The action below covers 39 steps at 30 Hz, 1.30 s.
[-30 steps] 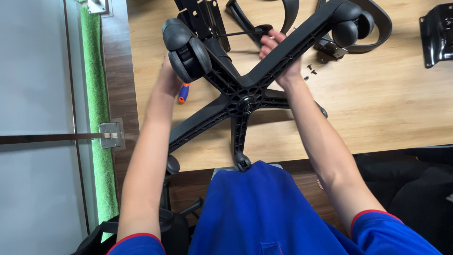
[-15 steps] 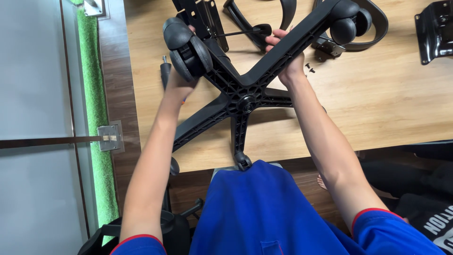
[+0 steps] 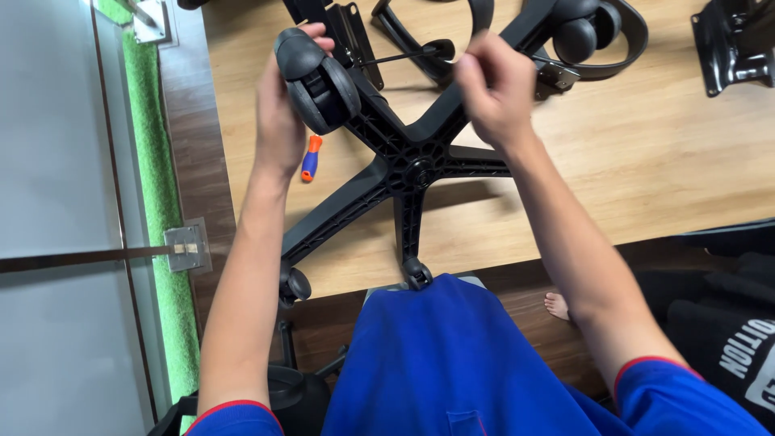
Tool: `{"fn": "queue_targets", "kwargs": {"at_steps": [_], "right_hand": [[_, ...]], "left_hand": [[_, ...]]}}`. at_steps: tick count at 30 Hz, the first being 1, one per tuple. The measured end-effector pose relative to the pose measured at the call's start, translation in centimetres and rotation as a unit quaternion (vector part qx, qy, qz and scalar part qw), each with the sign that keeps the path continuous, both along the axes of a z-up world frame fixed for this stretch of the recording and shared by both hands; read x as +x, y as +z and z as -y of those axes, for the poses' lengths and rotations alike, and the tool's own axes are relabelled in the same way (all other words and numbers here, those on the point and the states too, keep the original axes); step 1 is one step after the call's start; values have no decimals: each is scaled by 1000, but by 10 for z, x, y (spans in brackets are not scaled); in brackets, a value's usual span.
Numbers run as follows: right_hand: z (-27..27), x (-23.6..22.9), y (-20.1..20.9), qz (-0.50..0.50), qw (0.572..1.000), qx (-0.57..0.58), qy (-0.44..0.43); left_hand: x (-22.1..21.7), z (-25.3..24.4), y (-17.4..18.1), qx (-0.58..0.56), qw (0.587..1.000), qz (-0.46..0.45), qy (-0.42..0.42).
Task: The person uses a screwdriver to drive screws and fasten caster wheels to an office chair base on a wooden worktable, then aligns and presses the gas lift cylinder into the center hub of the base, repositioning the base and picking up loose screws from the table as they work.
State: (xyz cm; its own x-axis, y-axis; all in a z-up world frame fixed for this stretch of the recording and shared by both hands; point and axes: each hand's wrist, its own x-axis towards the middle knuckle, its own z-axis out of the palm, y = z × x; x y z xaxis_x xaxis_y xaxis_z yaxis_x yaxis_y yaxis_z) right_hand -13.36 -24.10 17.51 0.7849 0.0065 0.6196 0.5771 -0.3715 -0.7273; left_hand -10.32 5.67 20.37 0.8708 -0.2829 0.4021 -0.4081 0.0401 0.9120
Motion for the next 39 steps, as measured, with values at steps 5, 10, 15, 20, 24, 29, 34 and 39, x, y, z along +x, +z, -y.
{"fn": "queue_targets", "kwargs": {"at_steps": [5,10,15,20,24,29,34,39], "right_hand": [[-27,40,28,-53,991,-108,60],[-41,63,20,-51,977,-186,93],[-40,62,13,-88,959,-260,73],[-40,67,0,-110,941,-317,40],[-39,70,-7,-147,921,-360,27],[-37,67,-8,-191,901,-388,24],[-34,64,-8,-223,888,-402,22],[-29,62,-15,-234,879,-416,17]], "left_hand": [[-2,-4,27,-81,996,11,-37],[-5,3,30,-121,987,-1,-108],[0,10,16,-197,970,-44,-135],[3,14,15,-193,973,-45,-123],[2,17,16,-185,974,-45,-121],[1,21,20,-163,978,-41,-125],[-2,28,20,-150,980,-47,-126],[8,28,5,-164,975,-61,-140]]}}
